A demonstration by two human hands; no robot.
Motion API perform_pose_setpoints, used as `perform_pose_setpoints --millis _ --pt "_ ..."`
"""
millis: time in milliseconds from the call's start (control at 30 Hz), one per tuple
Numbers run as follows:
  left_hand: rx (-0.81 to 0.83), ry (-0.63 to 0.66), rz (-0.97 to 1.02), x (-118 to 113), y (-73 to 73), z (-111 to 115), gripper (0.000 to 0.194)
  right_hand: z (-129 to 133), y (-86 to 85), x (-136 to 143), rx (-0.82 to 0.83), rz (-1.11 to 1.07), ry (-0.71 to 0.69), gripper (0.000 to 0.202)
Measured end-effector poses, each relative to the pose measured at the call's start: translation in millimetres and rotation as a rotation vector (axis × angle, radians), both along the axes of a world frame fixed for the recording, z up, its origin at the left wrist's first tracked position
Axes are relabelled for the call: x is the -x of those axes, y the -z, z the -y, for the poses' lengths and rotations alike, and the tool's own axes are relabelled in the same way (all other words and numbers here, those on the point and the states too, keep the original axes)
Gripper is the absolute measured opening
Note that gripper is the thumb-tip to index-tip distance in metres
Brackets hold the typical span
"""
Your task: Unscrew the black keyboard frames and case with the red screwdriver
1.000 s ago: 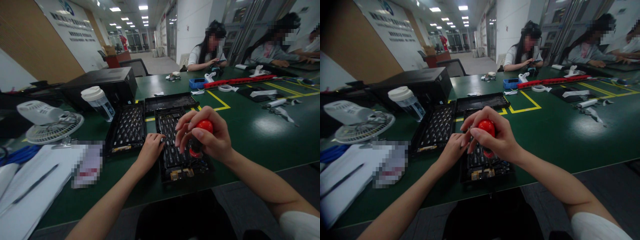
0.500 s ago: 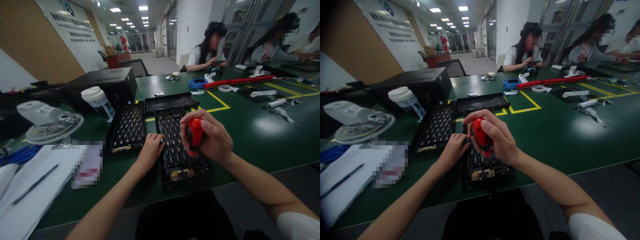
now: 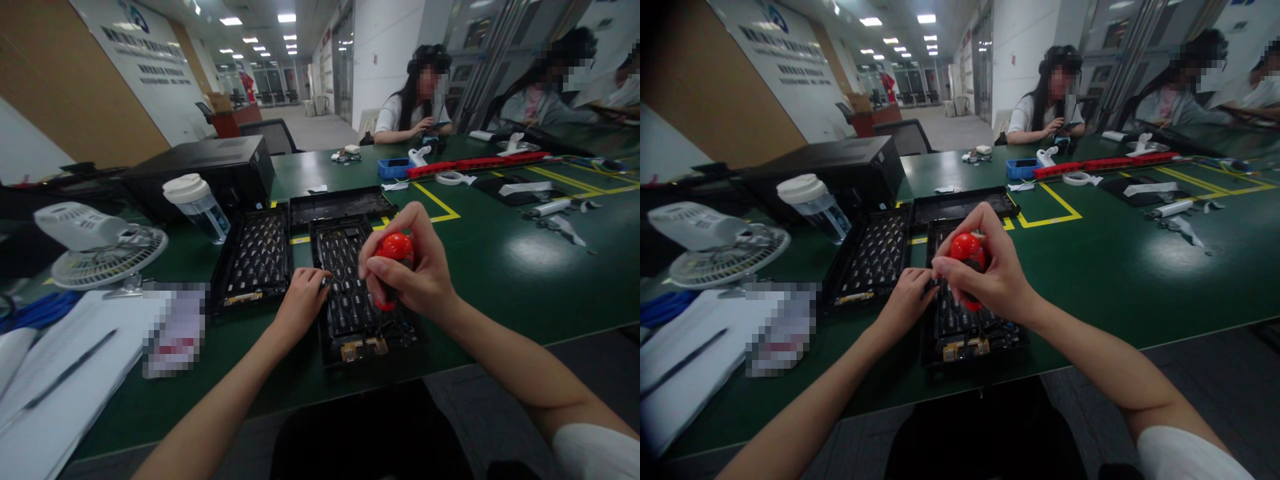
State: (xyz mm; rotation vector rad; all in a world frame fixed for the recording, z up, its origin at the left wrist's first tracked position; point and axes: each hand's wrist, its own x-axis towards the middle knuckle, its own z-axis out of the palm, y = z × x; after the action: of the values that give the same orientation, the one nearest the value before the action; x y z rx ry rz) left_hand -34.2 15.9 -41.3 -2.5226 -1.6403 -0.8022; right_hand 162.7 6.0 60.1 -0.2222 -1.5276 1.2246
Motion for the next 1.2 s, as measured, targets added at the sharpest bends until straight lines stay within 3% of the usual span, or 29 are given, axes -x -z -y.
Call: perform_pose_setpoints --millis 133,267,400,700,867,1000,1133,1200 --pt "0.014 0.006 0.006 0.3 -1.7 0.3 0.019 0.2 0.7 0.6 0.050 -0.034 -0.023 0.013" --pt "0.024 0.006 0.000 0.7 -1.8 -0.1 0.018 0.7 1.6 -1.7 0.065 -0.035 -0.076 0.031" --pt "0.017 0.003 -0.008 0.8 -0.8 -0.3 0.020 3.2 2.3 -4.6 0.072 -0.006 -0.096 0.023" --pt "0.013 0.010 0.011 1.8 0.6 -1.1 0.018 -3.3 -0.3 0.2 -0.064 -0.046 -0.034 0.013" --pt "0.015 0.015 0.010 1.5 0.9 -0.5 0.019 -1.2 -0.8 3.2 0.003 -0.025 -0.009 0.021" --pt "0.022 0.008 0.007 0.4 -0.9 0.8 0.018 0.8 -0.5 3.4 0.076 -0.055 -0.041 0.010" --pt "0.025 0.007 0.003 0.4 -1.4 0.7 0.018 0.7 -1.4 1.5 0.115 -0.070 -0.104 0.033" --pt "0.025 0.012 0.006 0.8 -0.9 0.3 0.018 0.5 -0.9 1.1 0.103 -0.074 -0.104 0.031"
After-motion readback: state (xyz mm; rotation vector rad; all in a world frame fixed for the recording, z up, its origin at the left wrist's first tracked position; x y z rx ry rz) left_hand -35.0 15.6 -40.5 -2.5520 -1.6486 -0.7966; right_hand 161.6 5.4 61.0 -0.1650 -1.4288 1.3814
